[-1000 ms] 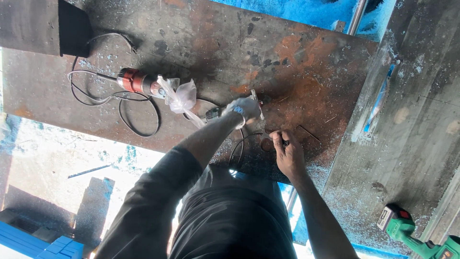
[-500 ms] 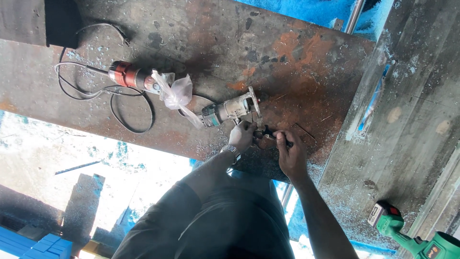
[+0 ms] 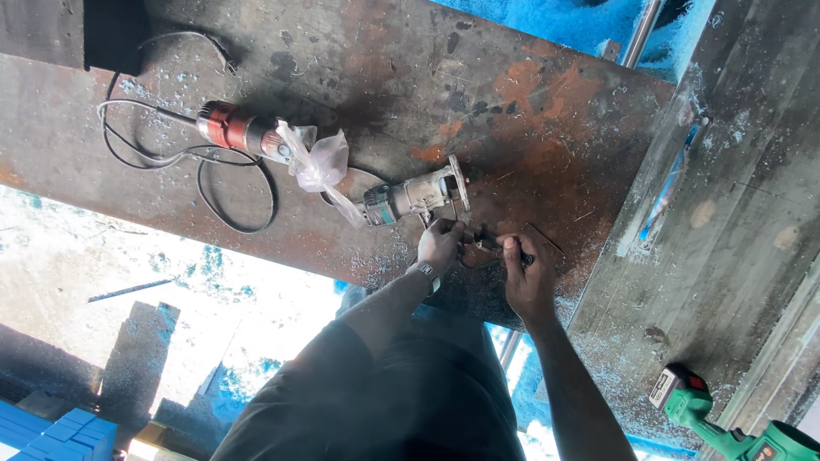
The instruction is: The person picks up a laminate router from a storage rack, carries it to a workbench, and unwraps a plastic bag containing small parts. They insert a bit into the router's collet and use wrenches to tighten it, working on the router at the bench.
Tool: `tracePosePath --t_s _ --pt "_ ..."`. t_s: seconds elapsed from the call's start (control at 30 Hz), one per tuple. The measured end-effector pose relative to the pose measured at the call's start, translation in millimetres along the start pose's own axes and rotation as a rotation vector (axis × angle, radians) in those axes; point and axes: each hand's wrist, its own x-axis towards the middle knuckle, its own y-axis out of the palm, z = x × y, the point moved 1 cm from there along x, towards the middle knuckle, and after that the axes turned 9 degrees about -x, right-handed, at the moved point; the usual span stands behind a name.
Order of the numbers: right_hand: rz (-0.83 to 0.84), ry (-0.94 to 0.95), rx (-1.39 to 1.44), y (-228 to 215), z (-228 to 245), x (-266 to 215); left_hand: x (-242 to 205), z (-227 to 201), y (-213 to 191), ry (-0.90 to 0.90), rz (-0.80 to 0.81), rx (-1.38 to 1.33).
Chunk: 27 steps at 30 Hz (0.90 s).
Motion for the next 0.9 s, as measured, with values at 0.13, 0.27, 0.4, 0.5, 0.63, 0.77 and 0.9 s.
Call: tracePosePath --t_s 0.13,0.27,0.4,0.5,0.63,0.77,0.9 --pt "0.007 0.074 -0.013 -3.0 -4.2 -4.0 -3.2 -14.2 -1.7 0.006 0.007 -0.309" --pt "-0.017 0.103 0.036 -5.5 2.9 -3.1 -2.4 -42.8 -11.7 -0.075 0.042 -0.767" --pt "-0.018 0.077 0.014 -0.7 -7.3 -4.8 -8.2 -60.7 -26.5 -0.254 0.05 -0.815" --pt "-0.003 0.076 0.027 0.8 -11.7 -4.7 -28.5 -71.5 -33.4 -0.191 0.107 -0.785" --pt "0.001 0.094 0.059 0.0 -7.1 -5.2 -13.2 -30.9 -23.5 -0.031 0.058 -0.477" --pt "0.009 0.113 0.048 -4.8 -0.4 -4.1 -36.1 -31.9 -12.9 0.091 0.039 -0.087" --pt "-0.013 0.082 0.055 -7.8 1.2 -0.6 -18.9 -14.1 -4.6 0.087 0.051 -0.086"
